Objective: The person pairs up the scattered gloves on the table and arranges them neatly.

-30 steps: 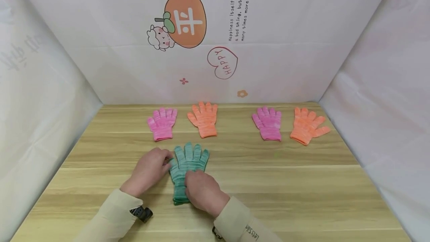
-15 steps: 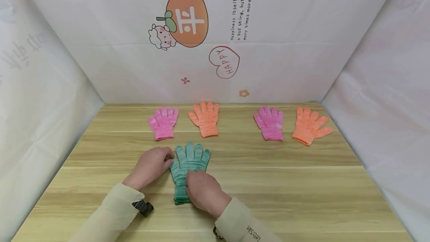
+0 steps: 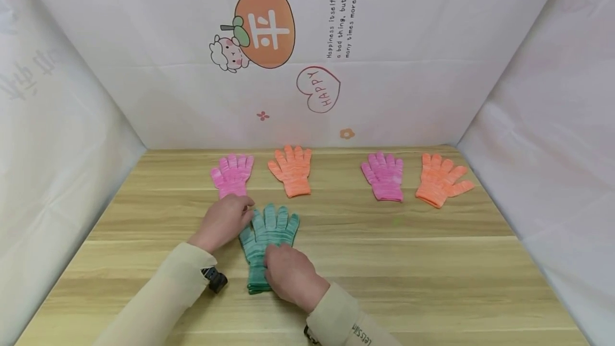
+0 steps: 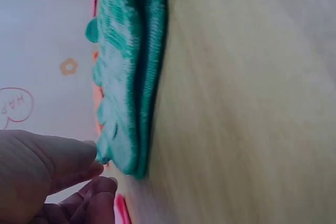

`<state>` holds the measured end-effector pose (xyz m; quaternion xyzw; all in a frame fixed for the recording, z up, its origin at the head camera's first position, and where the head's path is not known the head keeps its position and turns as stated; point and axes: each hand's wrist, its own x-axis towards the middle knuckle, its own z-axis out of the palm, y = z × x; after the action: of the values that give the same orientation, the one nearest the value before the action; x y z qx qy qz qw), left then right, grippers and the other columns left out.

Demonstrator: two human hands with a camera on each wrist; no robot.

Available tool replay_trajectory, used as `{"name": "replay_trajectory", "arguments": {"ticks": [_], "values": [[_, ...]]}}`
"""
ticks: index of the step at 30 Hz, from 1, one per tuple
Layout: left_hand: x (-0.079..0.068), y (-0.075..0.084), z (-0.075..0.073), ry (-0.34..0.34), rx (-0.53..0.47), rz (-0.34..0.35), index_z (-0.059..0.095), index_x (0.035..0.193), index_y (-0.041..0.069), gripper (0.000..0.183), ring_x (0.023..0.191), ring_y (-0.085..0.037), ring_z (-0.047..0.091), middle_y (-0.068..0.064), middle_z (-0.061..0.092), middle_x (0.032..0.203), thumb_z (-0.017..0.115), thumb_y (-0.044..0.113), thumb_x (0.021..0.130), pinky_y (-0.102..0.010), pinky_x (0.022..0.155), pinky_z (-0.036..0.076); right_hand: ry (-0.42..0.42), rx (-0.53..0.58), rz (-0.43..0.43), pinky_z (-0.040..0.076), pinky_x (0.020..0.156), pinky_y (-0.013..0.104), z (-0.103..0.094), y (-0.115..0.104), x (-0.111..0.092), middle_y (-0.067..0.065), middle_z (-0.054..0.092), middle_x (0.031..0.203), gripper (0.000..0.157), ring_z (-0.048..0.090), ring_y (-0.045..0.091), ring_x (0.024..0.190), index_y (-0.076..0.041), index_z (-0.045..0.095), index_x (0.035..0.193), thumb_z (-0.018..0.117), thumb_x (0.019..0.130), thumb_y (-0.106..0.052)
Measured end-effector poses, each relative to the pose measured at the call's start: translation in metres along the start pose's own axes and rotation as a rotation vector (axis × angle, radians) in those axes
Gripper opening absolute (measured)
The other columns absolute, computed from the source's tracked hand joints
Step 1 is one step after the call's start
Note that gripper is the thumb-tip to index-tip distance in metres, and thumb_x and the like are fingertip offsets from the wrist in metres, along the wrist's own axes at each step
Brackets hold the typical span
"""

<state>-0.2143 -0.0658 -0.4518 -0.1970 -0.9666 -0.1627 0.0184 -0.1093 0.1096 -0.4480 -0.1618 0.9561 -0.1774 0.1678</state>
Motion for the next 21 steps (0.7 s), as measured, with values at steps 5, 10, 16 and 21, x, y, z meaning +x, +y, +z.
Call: {"name": "replay_trajectory", "arguments": {"ticks": [5, 10, 16, 21], "values": [[0.0052, 0.0014, 0.0045, -0.009, -0.009, -0.024, 0.075, 0.101, 0.011, 0.012, 0.086, -0.019, 0.067, -0.003, 0.072, 0.093, 0.070, 0.021, 0.099, -0.041, 0.078, 0.058, -0.001, 0.001, 0.000, 0.053, 0.073, 0.030, -0.0001, -0.0009, -0.0003, -0.003, 0.059, 0.087, 0.008, 0.057, 0.010, 0.081, -0.015, 0.065, 0.099, 0.070, 0.100, -0.021], [0.0077, 0.0024, 0.0054, -0.010, -0.019, -0.057, 0.072, 0.095, 0.013, 0.008, 0.075, -0.015, 0.064, 0.000, 0.069, 0.085, 0.070, 0.020, 0.099, -0.039, 0.072, 0.057, 0.006, 0.000, -0.002, 0.053, 0.073, 0.030, -0.0009, -0.0013, -0.0011, -0.003, 0.059, 0.087, 0.008, 0.056, 0.011, 0.081, -0.015, 0.065, 0.099, 0.070, 0.100, -0.021], [0.0079, 0.0020, 0.0087, -0.012, 0.019, -0.060, 0.071, 0.097, 0.011, 0.010, 0.078, -0.018, 0.065, -0.003, 0.069, 0.087, 0.073, 0.020, 0.098, -0.039, 0.071, 0.057, 0.000, -0.002, -0.002, 0.053, 0.073, 0.030, -0.0006, -0.0008, -0.0001, -0.003, 0.059, 0.087, 0.008, 0.056, 0.011, 0.081, -0.015, 0.065, 0.099, 0.070, 0.100, -0.021], [0.0057, 0.0066, 0.0082, 0.029, 0.014, 0.009, 0.072, 0.096, 0.013, 0.006, 0.082, -0.017, 0.064, -0.002, 0.068, 0.091, 0.073, 0.018, 0.096, -0.038, 0.069, 0.057, -0.003, 0.000, -0.001, 0.052, 0.072, 0.030, -0.0002, 0.0002, 0.0002, -0.004, 0.059, 0.086, 0.008, 0.056, 0.010, 0.080, -0.015, 0.064, 0.099, 0.070, 0.100, -0.021]]}}
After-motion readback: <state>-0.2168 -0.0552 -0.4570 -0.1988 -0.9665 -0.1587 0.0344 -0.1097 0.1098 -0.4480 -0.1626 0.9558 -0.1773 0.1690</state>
